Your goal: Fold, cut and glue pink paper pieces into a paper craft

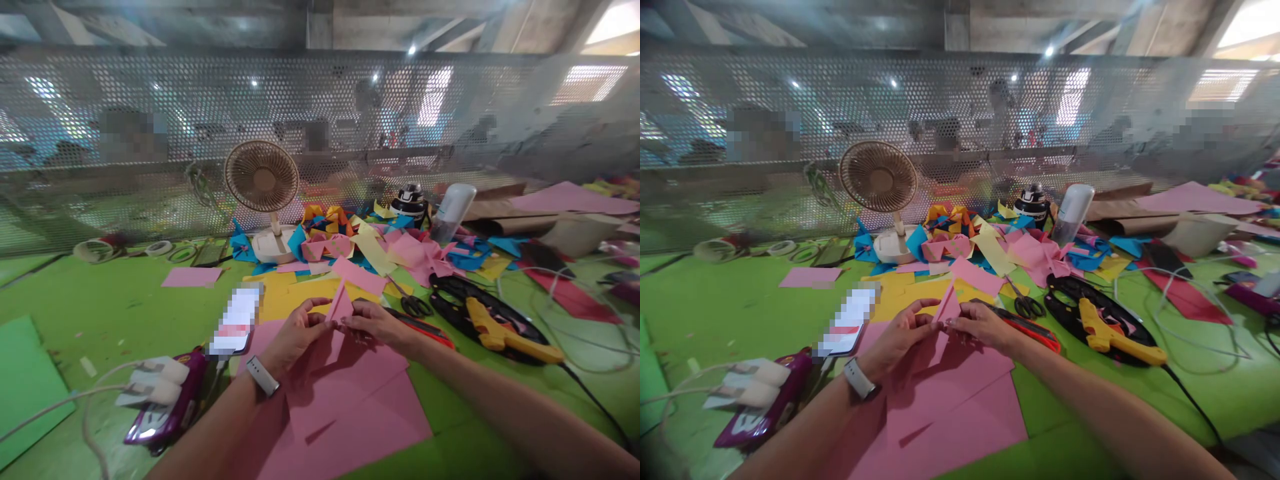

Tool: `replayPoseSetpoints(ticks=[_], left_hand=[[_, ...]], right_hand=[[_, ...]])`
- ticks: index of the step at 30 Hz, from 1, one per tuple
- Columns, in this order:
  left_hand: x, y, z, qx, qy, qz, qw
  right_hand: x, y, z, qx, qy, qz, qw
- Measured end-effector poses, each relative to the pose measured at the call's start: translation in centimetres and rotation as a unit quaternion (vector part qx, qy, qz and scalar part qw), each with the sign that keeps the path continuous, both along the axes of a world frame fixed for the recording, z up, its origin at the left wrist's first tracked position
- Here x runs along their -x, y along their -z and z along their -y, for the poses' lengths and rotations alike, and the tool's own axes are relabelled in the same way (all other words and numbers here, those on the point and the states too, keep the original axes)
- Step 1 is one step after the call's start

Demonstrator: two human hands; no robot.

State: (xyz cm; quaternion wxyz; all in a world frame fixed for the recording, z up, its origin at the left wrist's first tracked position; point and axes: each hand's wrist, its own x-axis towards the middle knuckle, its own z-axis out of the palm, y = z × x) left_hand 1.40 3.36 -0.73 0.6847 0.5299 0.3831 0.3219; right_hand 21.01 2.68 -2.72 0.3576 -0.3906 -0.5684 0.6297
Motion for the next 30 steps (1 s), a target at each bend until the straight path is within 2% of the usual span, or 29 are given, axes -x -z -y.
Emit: replayPoseSetpoints(ticks=[6,14,20,25,30], left_hand=[[0.13,0.10,-0.18,-0.009,0.013,0.016,1.000],[0.20,-0.22,-0.01,-0.001,0.014,0.016,1.000],[0.21,0.20,-0.18,-0.006,0.004,-0.003,1.000],[0.22,-0.12,0.02,-0.007,0.011,0.008,1.000],[0.35,-0.18,-0.13,0.003,0.022,0.017,1.000]], right_hand=[[-0.04,0.29,-0.23,-0.017,-0.023,0.004,1.000],[-0.13,0.80,-0.56,-0.010,-0.012,0.012,1.000],[-0.18,0.65,-0.54,-0.003,-0.021,0.011,1.000],[-0.27,0.26,-0.41,0.009,-0.022,0.006,1.000],[-0.05,0.39,-0.38,-0.008,-0.015,0.006,1.000]])
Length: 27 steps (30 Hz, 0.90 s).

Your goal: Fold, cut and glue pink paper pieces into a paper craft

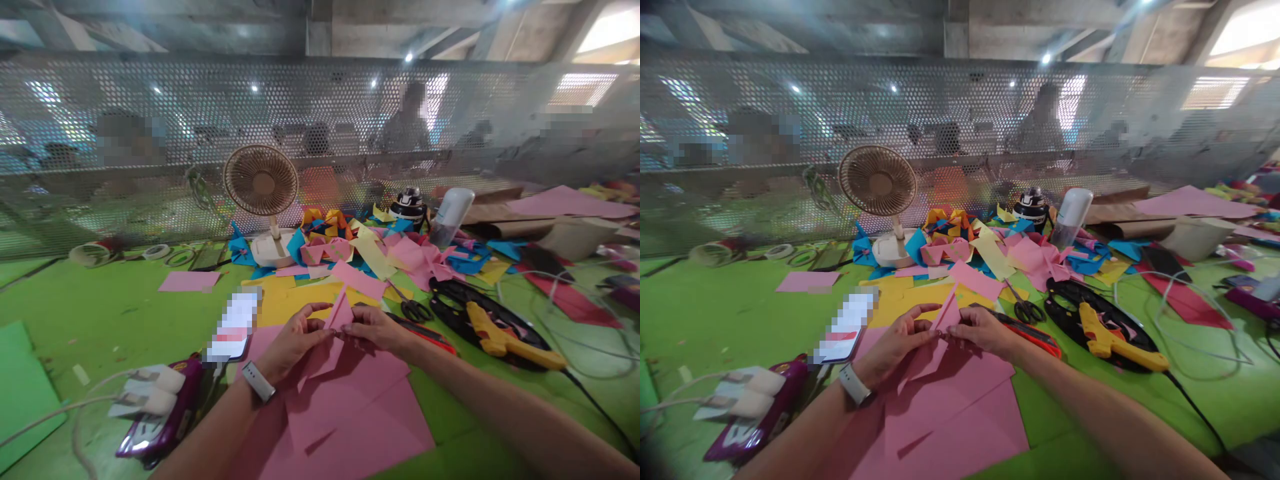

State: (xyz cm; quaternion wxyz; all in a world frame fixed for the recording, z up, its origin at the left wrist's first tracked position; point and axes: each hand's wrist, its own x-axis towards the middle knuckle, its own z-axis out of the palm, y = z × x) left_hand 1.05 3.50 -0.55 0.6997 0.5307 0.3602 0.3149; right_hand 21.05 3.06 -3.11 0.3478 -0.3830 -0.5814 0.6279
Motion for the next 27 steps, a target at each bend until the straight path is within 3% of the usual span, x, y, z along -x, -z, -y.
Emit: replayPoseSetpoints(ticks=[8,21,27], left_hand=[[0.52,-0.24,-0.33,0.007,0.025,-0.011,1.000],[0.54,-0.27,-0.34,-0.015,0.015,-0.015,1.000],[0.91,-0.74,-0.42,0.028,0.039,-0.026,0.999]], right_hand=[[-0.16,0.23,0.21,0.007,0.010,0.007,1.000],[-0.33,-0.06,0.45,0.027,0.006,0.023,0.999],[-0.34,0.21,-0.13,0.022,0.052,0.032,0.998]])
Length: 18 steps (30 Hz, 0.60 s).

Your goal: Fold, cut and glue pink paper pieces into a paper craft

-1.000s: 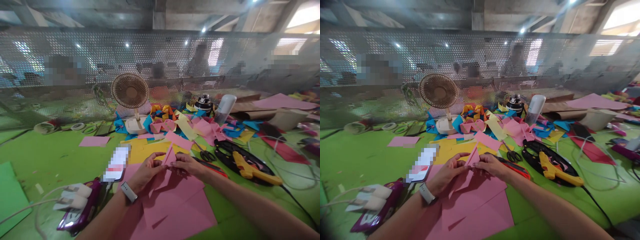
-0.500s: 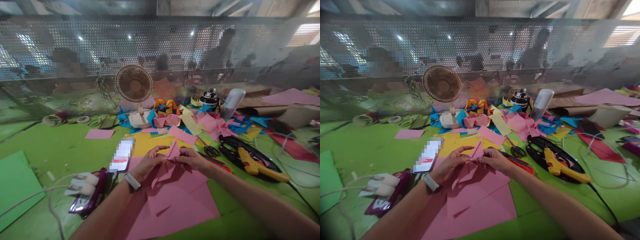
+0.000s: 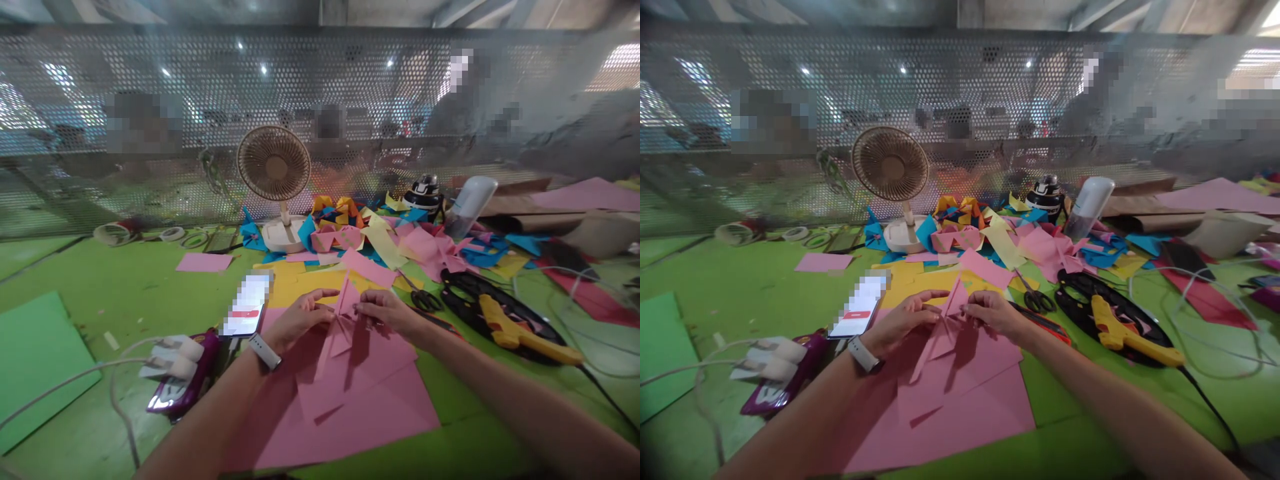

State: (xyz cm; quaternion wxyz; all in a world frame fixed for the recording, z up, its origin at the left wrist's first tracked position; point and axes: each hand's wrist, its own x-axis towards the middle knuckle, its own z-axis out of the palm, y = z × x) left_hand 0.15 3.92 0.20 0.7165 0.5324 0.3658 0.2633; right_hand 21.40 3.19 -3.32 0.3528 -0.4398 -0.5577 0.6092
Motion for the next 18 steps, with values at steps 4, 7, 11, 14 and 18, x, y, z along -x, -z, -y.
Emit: replayPoseSetpoints(ticks=[4,7,11,14,18], left_hand=[[-0.12,0.46,-0.07,-0.006,-0.012,0.010,1.000],[-0.27,0.70,-0.25,-0.010,-0.044,0.036,0.998],[-0.49,0.69,-0.38,-0.015,-0.077,0.037,0.996],[-0.67,0.74,-0.21,-0.021,-0.071,0.024,0.997],[-0.72,1.07,0.01,-0.016,-0.070,-0.006,0.997]], right_hand=[[0.15,-0.35,0.06,-0.007,0.031,0.002,0.999],[0.33,-0.63,0.35,-0.036,0.031,0.014,0.999],[0.43,-0.34,0.58,-0.058,0.020,0.008,0.998],[0.34,-0.09,0.59,-0.036,0.015,0.008,0.999],[0.25,-0.20,0.60,-0.013,-0.025,0.023,0.999]])
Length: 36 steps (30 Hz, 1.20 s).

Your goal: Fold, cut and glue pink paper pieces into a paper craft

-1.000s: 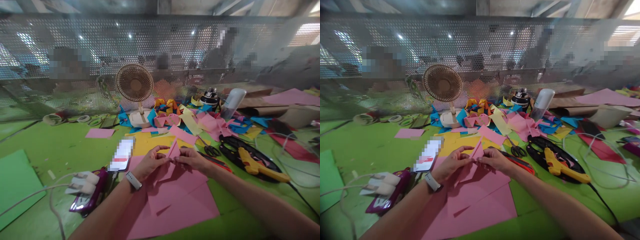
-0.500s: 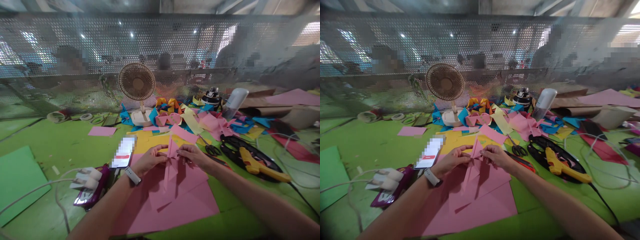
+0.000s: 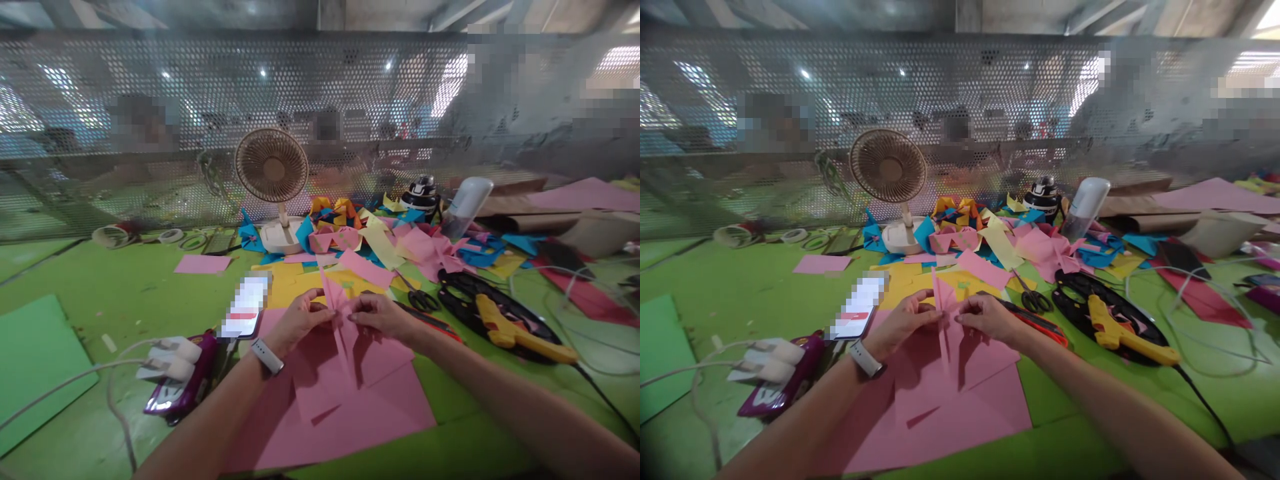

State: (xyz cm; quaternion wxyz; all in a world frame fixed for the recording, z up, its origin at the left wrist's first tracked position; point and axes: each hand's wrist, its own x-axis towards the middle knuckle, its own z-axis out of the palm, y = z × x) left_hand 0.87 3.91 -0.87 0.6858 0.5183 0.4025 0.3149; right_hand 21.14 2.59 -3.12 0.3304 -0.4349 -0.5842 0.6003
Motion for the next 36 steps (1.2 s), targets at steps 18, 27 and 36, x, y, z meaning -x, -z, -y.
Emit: replayPoseSetpoints(ticks=[18,27,36], left_hand=[[0.4,0.3,-0.5,-0.040,-0.030,-0.189,0.981],[0.2,-2.0,1.5,-0.470,0.055,-0.416,0.776],[0.3,0.9,4.8,-0.573,0.156,-0.443,0.671]], right_hand=[[-0.2,-0.3,-0.1,-0.027,-0.038,0.050,0.998],[-0.3,0.3,-0.1,-0.123,-0.027,0.153,0.980],[-0.2,-0.2,0.4,-0.266,0.016,0.243,0.933]])
